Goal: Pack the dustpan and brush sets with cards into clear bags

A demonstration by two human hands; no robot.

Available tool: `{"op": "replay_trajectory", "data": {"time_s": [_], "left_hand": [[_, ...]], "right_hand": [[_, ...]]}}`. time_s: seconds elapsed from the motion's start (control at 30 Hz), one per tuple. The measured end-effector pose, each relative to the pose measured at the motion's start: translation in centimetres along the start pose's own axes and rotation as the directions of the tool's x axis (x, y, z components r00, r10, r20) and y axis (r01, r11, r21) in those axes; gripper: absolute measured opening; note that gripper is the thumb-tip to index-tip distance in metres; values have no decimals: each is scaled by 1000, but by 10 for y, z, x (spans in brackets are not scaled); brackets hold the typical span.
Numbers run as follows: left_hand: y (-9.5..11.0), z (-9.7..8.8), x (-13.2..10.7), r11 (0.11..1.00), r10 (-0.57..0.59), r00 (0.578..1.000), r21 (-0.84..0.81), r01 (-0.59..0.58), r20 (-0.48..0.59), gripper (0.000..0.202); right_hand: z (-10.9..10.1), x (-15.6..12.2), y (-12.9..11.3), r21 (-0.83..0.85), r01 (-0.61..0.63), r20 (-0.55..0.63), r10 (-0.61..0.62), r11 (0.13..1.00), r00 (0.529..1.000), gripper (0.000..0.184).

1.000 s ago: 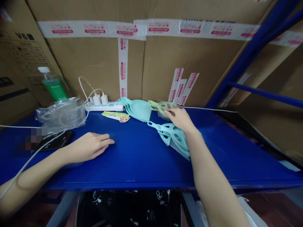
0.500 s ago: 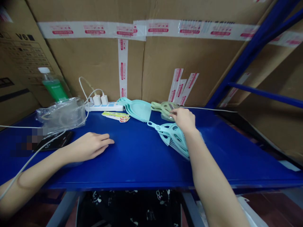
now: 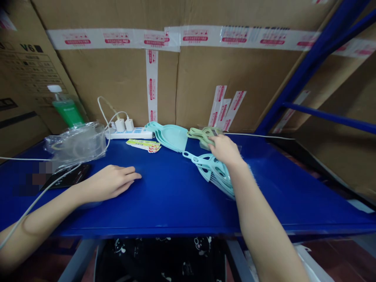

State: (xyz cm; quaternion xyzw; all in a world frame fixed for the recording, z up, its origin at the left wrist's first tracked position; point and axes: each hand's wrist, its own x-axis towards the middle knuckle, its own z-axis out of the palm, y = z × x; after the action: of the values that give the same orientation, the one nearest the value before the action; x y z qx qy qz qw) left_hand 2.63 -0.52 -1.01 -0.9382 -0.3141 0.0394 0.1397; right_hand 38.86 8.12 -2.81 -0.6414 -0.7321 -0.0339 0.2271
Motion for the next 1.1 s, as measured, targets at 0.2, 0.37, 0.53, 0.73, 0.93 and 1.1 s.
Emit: {"op": "replay_trajectory", "data": {"time_s": [0.2,0.37,0.53,0.73,0.93,1.1], "left_hand": [[-1,1,0,1000,-7,1000,2,7,15,24],[0,1,0,1000,-5,1000,2,5,3,24],[1,0,1,1000,-7,1000,5,7,6,23],[0,2,2,1000,-3,1000,0,3,-6,24],[0,2,1,1000,-2,1000,-4,2,-9,23],[-1,2,1,1000,-7,1000,-4,7,3,23]], "right_hand": [[-15,0,-25,-75,246,8,-246,966,969,25],[-15,-1,-33,-14,373,-28,-373,928,927,27],[-3,-7,-62,-121,475,51,-473,872,880,29],[16,-14,-88,-50,478,127,-469,877,874,33],[22,-11,-93,-32,428,205,-413,903,887,28],[16,-10,-102,-69,336,171,-321,939,932,21]]}}
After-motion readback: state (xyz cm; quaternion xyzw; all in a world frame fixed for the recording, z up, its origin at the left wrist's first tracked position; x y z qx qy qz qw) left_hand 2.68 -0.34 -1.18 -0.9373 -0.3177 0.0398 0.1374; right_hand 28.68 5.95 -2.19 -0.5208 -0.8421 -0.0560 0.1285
